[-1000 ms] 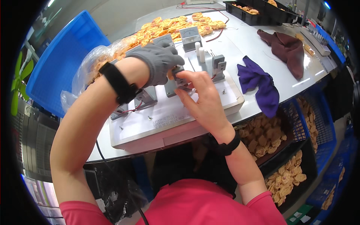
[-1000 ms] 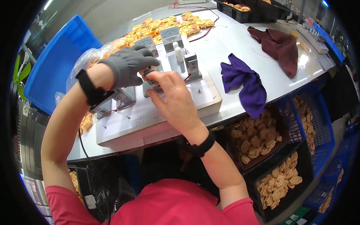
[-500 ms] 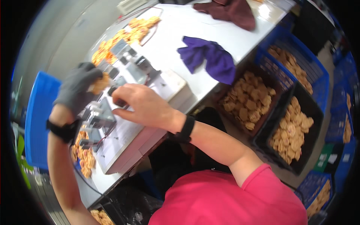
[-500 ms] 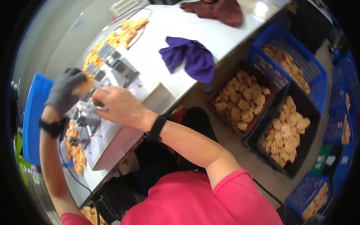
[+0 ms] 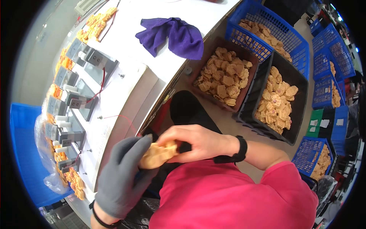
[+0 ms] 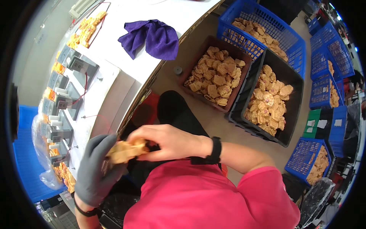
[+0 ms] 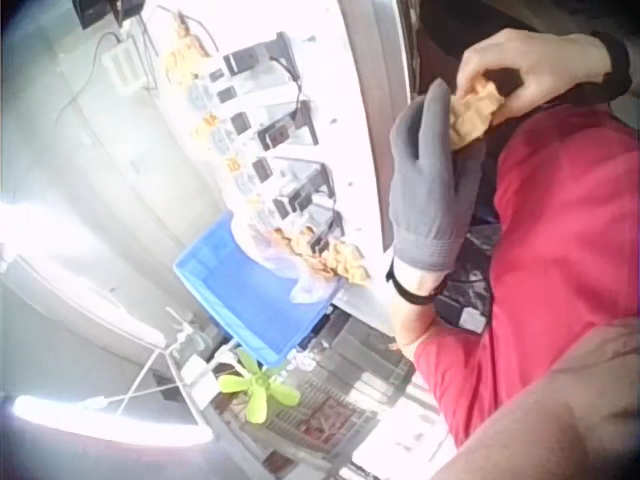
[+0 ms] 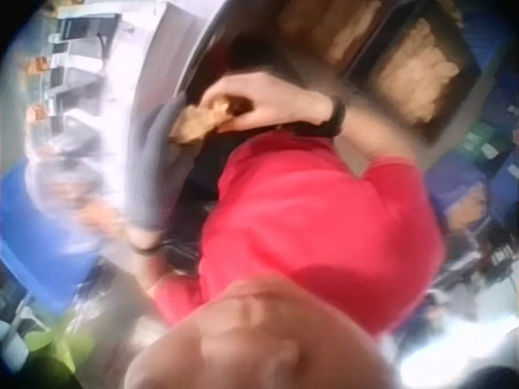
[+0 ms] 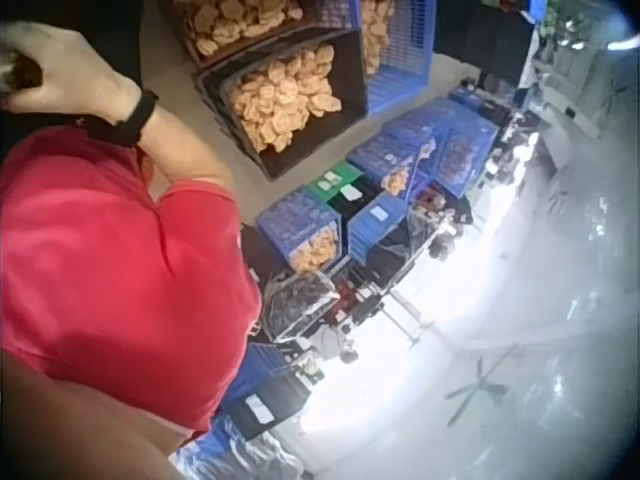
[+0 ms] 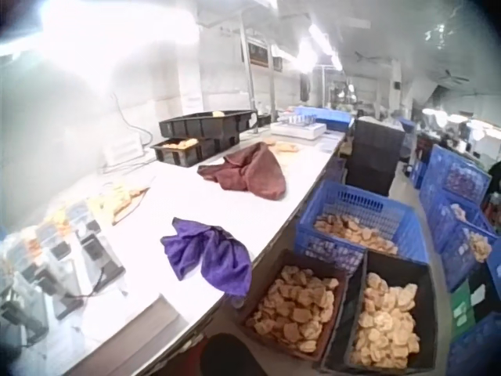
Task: The person assembles small electronic components by placing beige plastic housings into metal fixtures on a white board. They use a screwdriver to tighten screws into the fixtures, securing the components in place. The person handles the components one at a time, picking them from a pile and placing them into the assembly jig.
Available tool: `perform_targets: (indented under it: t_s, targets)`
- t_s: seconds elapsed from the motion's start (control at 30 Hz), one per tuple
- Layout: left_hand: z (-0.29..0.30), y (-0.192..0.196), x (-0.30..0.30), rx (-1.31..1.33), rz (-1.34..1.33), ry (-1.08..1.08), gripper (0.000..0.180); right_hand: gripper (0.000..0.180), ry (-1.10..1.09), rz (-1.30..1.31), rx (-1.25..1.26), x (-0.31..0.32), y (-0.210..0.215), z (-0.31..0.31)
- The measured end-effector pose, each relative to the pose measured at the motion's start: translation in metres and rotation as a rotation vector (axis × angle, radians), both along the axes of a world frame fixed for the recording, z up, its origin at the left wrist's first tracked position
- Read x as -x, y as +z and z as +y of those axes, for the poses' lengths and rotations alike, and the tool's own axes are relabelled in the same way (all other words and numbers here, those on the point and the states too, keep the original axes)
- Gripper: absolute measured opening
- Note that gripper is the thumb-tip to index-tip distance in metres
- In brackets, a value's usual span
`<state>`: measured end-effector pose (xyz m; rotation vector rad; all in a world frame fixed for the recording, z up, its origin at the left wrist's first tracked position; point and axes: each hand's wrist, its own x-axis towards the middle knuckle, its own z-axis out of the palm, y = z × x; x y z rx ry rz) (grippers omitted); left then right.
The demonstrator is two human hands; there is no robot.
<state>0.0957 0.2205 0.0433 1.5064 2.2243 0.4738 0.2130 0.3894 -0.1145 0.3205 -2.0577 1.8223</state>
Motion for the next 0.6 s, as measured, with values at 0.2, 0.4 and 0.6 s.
perform_targets:
  t_s: [0.2,0.4,0.6]
  targets:
    - [-0.030,0.012,0.003,-0.123,0.137,0.128,0.070,0.044,-0.384,-0.538,0.123,-0.038,-0.082,0.053]
    - [-0.099,0.014,0.023,-0.192,0.099,0.298,0.070,0.046,-0.832,-0.706,-0.449,-0.030,-0.143,0.132]
    - [-0.190,-0.002,0.024,-0.545,0.085,1.018,0.040,0.031,-0.599,-0.642,-0.303,-0.024,-0.198,0.149]
